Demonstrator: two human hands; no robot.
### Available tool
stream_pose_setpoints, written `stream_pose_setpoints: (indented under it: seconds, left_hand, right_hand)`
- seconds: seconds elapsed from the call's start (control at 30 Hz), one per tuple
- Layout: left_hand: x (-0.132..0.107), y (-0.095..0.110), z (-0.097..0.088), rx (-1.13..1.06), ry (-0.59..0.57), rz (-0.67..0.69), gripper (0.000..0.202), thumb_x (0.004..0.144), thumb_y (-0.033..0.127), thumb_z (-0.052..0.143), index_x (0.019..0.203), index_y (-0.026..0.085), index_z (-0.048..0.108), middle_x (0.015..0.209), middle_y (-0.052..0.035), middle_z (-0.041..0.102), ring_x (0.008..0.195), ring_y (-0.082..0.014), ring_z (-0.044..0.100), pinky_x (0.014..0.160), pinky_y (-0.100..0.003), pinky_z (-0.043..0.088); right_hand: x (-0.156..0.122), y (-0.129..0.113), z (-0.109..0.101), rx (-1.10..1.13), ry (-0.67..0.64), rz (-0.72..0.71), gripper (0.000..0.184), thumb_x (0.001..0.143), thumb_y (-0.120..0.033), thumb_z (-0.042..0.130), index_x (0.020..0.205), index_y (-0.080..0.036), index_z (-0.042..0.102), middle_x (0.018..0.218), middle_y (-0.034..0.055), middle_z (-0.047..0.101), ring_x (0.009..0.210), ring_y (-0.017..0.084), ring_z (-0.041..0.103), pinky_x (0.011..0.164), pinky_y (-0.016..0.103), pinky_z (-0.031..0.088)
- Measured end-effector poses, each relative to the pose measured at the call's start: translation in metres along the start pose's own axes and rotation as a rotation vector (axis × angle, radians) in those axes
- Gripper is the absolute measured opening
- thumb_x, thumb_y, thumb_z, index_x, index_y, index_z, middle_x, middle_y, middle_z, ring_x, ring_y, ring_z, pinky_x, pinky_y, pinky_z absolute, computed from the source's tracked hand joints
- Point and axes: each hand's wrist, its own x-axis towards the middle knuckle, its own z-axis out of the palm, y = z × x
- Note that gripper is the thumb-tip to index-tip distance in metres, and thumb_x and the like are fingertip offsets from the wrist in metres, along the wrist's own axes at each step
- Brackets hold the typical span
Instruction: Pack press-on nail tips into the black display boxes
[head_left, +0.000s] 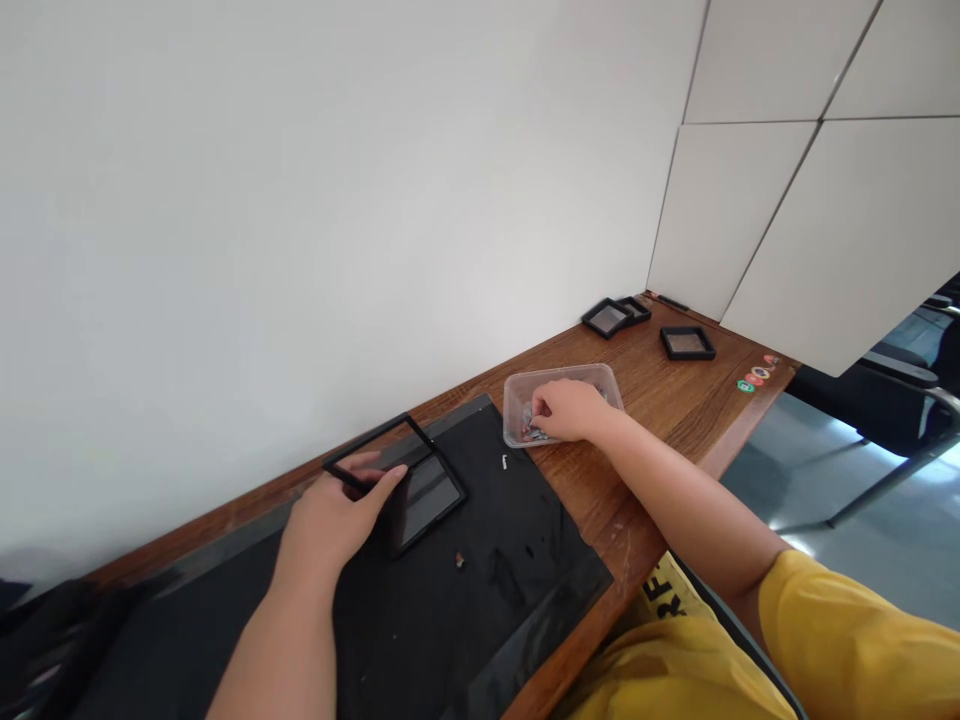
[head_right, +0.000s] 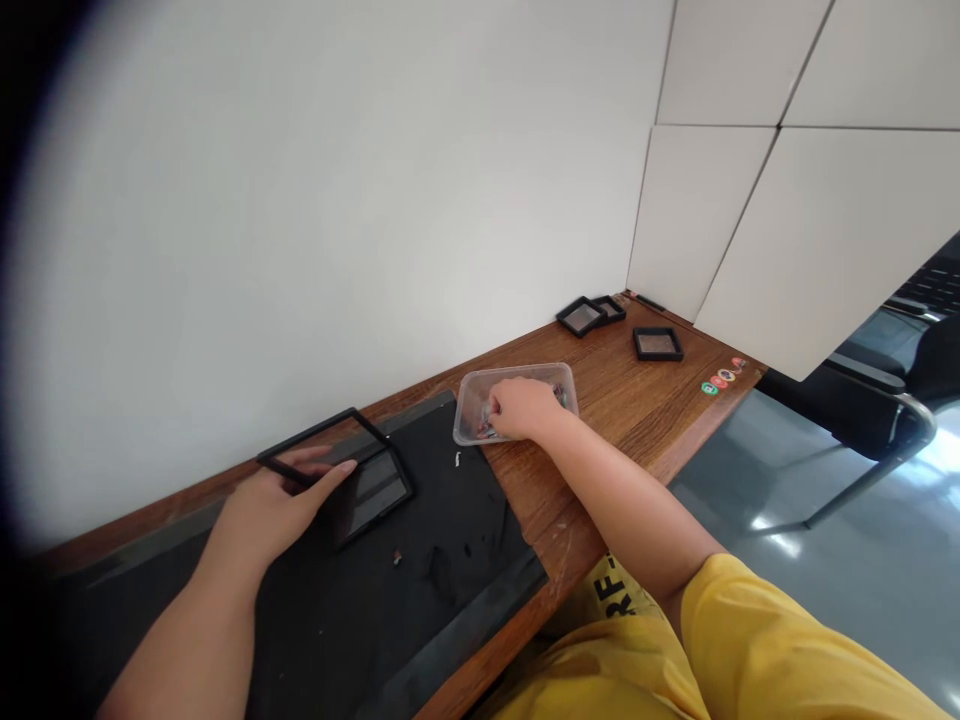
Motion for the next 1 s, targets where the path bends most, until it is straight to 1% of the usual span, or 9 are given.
stream_pose_setpoints:
  seconds: [0.07, 0.17, 0.37, 0.5, 0.63, 0.73, 0.8, 0.9, 1.0]
  left_hand:
    - [0.0004, 0.0000, 0.0000, 0.005, -0.002, -0.001, 0.033, 0.083, 0.053, 0.061, 0.091, 0.023, 0.071, 0.129, -0.0104, 0.077, 0.107, -0.0355, 0.074, 0.093, -0.046, 0.058]
    - [0.0011, 0.0006, 0.0007, 0.011, -0.001, 0.006, 0.034, 0.083, 0.055, 0.061, 0.092, 0.023, 0.071, 0.121, -0.0103, 0.079, 0.106, -0.0351, 0.075, 0.090, -0.045, 0.059]
    - [0.0003, 0.0041, 0.0009, 0.016, 0.004, 0.018, 0.035, 0.082, 0.055, 0.061, 0.094, 0.024, 0.070, 0.119, -0.0105, 0.080, 0.110, -0.0352, 0.073, 0.092, -0.045, 0.058]
    - [-0.0007, 0.0052, -0.0001, 0.011, -0.015, 0.021, 0.033, 0.083, 0.054, 0.061, 0.092, 0.024, 0.069, 0.130, -0.0096, 0.076, 0.109, -0.0347, 0.074, 0.095, -0.047, 0.057]
    - [-0.0003, 0.0046, 0.0010, 0.013, -0.009, 0.025, 0.031, 0.083, 0.053, 0.061, 0.091, 0.024, 0.070, 0.127, -0.0099, 0.077, 0.110, -0.0350, 0.074, 0.095, -0.047, 0.058]
    - [-0.0002, 0.0044, 0.0022, 0.012, -0.003, 0.039, 0.031, 0.083, 0.053, 0.061, 0.089, 0.024, 0.070, 0.129, -0.0100, 0.076, 0.110, -0.0348, 0.073, 0.095, -0.046, 0.058]
    - [-0.0008, 0.0050, 0.0025, 0.016, -0.002, 0.037, 0.033, 0.083, 0.054, 0.061, 0.092, 0.024, 0.070, 0.124, -0.0103, 0.078, 0.108, -0.0350, 0.074, 0.093, -0.046, 0.059]
    - [-0.0024, 0.0064, 0.0029, 0.017, -0.004, 0.029, 0.038, 0.083, 0.055, 0.060, 0.103, 0.024, 0.070, 0.113, -0.0102, 0.080, 0.105, -0.0347, 0.075, 0.090, -0.045, 0.059]
    - [-0.0035, 0.0074, 0.0032, 0.012, -0.009, 0.031, 0.040, 0.084, 0.054, 0.060, 0.108, 0.024, 0.069, 0.114, -0.0102, 0.080, 0.107, -0.0344, 0.074, 0.091, -0.044, 0.058]
  right_hand:
    - [-0.0003, -0.0001, 0.0001, 0.009, 0.031, 0.009, 0.015, 0.092, -0.025, 0.063, 0.099, -0.020, 0.076, 0.108, 0.0082, 0.079, 0.102, 0.025, 0.070, 0.074, 0.030, 0.044]
    - [-0.0003, -0.0003, -0.0001, 0.023, 0.075, 0.029, 0.016, 0.093, -0.026, 0.059, 0.098, -0.020, 0.074, 0.107, 0.0077, 0.078, 0.099, 0.024, 0.069, 0.072, 0.030, 0.042]
    - [-0.0013, -0.0031, -0.0031, 0.139, 0.167, 0.047, 0.008, 0.087, -0.026, 0.064, 0.084, -0.019, 0.066, 0.094, 0.0044, 0.077, 0.086, 0.019, 0.065, 0.063, 0.028, 0.033]
    - [-0.0018, -0.0035, -0.0037, 0.190, 0.209, 0.021, 0.007, 0.082, -0.022, 0.068, 0.078, -0.020, 0.063, 0.088, 0.0022, 0.075, 0.081, 0.017, 0.062, 0.063, 0.027, 0.033]
    - [-0.0012, -0.0015, -0.0021, 0.200, 0.230, -0.007, 0.005, 0.082, -0.018, 0.069, 0.084, -0.021, 0.065, 0.092, 0.0012, 0.076, 0.086, 0.017, 0.064, 0.066, 0.027, 0.035]
    - [-0.0011, -0.0003, -0.0014, 0.244, 0.242, -0.005, 0.015, 0.084, -0.017, 0.071, 0.097, -0.022, 0.067, 0.096, 0.0001, 0.078, 0.090, 0.018, 0.067, 0.069, 0.027, 0.038]
    - [-0.0012, -0.0001, -0.0015, 0.266, 0.240, 0.009, 0.022, 0.085, -0.017, 0.073, 0.105, -0.022, 0.067, 0.097, -0.0002, 0.079, 0.091, 0.018, 0.068, 0.072, 0.028, 0.040]
    - [-0.0012, -0.0005, -0.0021, 0.266, 0.227, 0.020, 0.021, 0.086, -0.020, 0.075, 0.106, -0.023, 0.071, 0.099, 0.0005, 0.079, 0.092, 0.019, 0.069, 0.076, 0.029, 0.044]
    - [-0.0014, -0.0011, -0.0032, 0.242, 0.221, 0.023, 0.014, 0.087, -0.022, 0.075, 0.102, -0.023, 0.074, 0.097, 0.0015, 0.079, 0.093, 0.019, 0.070, 0.077, 0.030, 0.045]
